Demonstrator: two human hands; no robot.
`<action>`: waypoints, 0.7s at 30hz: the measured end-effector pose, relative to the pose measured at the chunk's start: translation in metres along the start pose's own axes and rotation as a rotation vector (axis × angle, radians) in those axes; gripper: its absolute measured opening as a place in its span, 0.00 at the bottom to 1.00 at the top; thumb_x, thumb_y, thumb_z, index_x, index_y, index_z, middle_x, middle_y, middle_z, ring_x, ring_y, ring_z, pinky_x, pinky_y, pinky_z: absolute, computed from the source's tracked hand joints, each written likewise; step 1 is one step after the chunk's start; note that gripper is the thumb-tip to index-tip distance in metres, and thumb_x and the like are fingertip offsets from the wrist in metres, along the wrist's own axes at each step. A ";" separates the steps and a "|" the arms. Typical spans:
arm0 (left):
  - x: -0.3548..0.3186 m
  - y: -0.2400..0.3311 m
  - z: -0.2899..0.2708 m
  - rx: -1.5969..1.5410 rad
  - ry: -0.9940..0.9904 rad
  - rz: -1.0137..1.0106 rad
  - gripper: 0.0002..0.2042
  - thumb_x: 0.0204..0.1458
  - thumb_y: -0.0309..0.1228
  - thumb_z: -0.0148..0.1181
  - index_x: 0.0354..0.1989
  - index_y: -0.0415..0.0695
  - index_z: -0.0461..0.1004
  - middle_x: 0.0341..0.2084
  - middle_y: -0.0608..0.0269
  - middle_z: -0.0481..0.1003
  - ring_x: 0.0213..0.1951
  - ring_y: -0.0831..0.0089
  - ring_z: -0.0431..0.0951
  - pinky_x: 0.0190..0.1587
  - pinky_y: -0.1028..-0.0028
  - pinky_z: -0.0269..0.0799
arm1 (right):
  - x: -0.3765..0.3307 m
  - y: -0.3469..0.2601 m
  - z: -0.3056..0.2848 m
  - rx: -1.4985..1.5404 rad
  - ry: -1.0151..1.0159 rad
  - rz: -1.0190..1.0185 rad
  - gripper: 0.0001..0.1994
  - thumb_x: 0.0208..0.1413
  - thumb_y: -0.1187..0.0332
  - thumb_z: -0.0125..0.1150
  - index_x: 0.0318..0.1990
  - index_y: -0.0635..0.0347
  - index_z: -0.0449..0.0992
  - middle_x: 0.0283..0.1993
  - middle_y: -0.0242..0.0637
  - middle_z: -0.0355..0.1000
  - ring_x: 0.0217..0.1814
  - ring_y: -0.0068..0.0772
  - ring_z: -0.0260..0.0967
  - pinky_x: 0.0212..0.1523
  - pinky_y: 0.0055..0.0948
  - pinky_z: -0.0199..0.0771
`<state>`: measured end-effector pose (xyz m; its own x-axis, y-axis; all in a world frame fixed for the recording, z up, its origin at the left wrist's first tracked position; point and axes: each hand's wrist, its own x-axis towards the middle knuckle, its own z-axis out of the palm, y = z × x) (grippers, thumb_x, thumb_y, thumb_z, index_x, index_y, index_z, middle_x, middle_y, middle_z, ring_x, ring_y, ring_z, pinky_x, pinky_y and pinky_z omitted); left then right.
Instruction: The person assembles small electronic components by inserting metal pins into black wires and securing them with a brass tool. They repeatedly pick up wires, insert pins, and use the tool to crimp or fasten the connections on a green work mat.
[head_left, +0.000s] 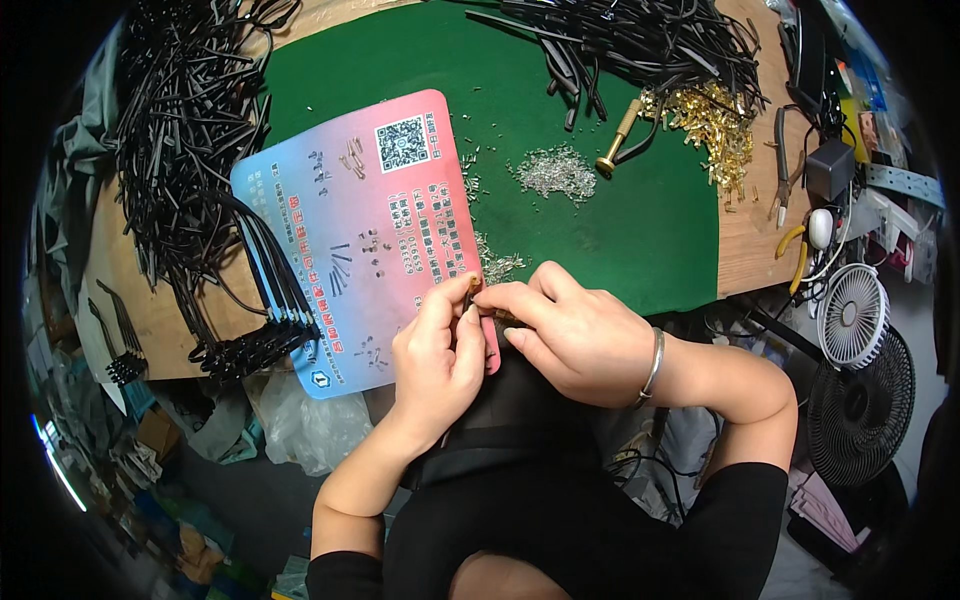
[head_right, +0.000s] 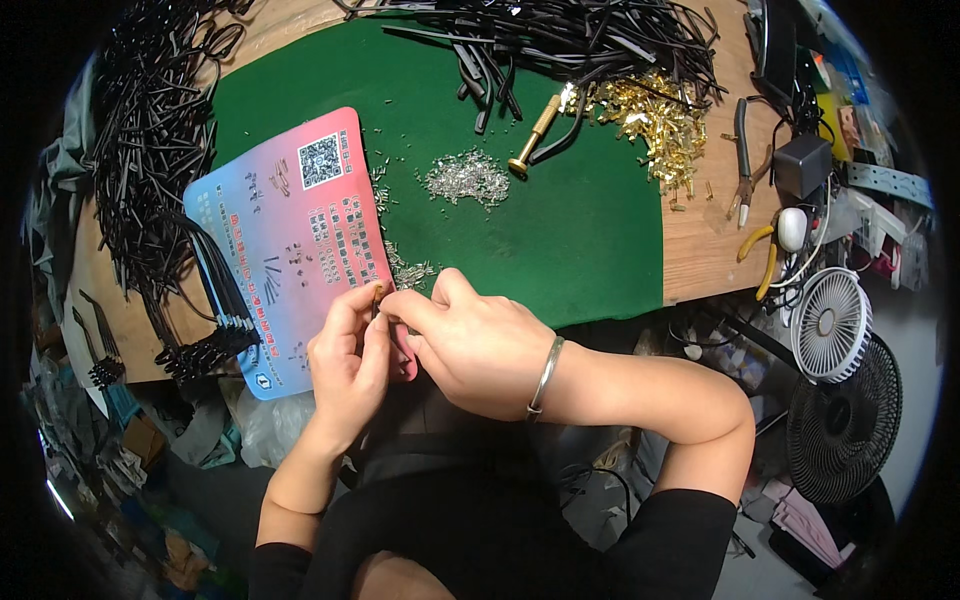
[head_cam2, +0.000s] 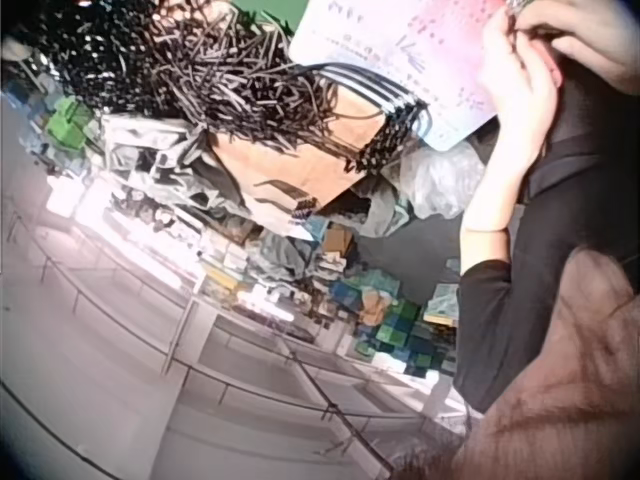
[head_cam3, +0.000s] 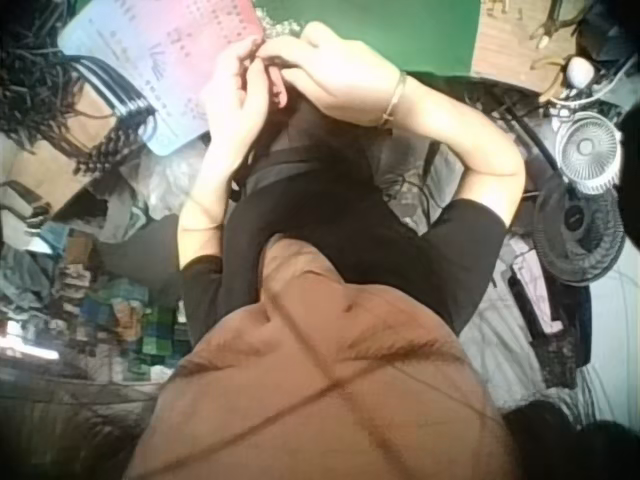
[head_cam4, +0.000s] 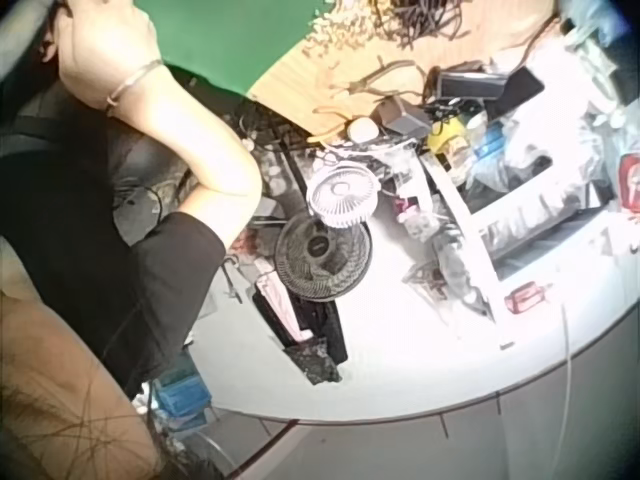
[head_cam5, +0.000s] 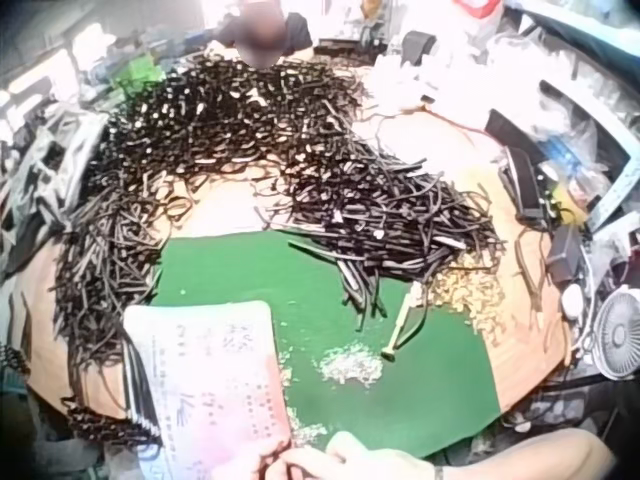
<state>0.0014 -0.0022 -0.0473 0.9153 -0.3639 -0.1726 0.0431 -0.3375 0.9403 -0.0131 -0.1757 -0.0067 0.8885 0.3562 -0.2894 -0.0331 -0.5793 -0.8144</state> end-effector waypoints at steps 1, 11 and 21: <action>0.000 -0.001 0.000 0.036 0.009 0.035 0.11 0.55 0.18 0.47 0.47 0.33 0.66 0.28 0.60 0.76 0.22 0.83 0.73 0.23 0.82 0.70 | 0.000 0.000 0.000 0.004 0.004 -0.004 0.12 0.56 0.68 0.48 0.47 0.59 0.64 0.30 0.49 0.63 0.27 0.49 0.67 0.29 0.40 0.74; 0.002 0.001 0.014 0.324 0.197 0.277 0.12 0.50 0.18 0.52 0.44 0.34 0.71 0.25 0.52 0.76 0.24 0.65 0.79 0.27 0.73 0.74 | 0.009 0.030 0.015 0.230 0.044 -0.109 0.16 0.58 0.70 0.45 0.55 0.58 0.62 0.36 0.40 0.67 0.29 0.33 0.69 0.30 0.31 0.73; 0.005 0.000 0.006 0.297 0.132 0.264 0.13 0.49 0.17 0.52 0.44 0.34 0.71 0.26 0.51 0.77 0.27 0.63 0.80 0.29 0.72 0.74 | 0.020 -0.006 -0.024 0.656 -0.390 0.500 0.16 0.63 0.65 0.40 0.56 0.60 0.59 0.29 0.29 0.63 0.19 0.15 0.61 0.17 0.18 0.64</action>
<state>0.0038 -0.0089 -0.0502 0.9240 -0.3631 0.1202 -0.2991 -0.4902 0.8187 0.0159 -0.1828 0.0042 0.4867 0.4675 -0.7380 -0.7323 -0.2422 -0.6364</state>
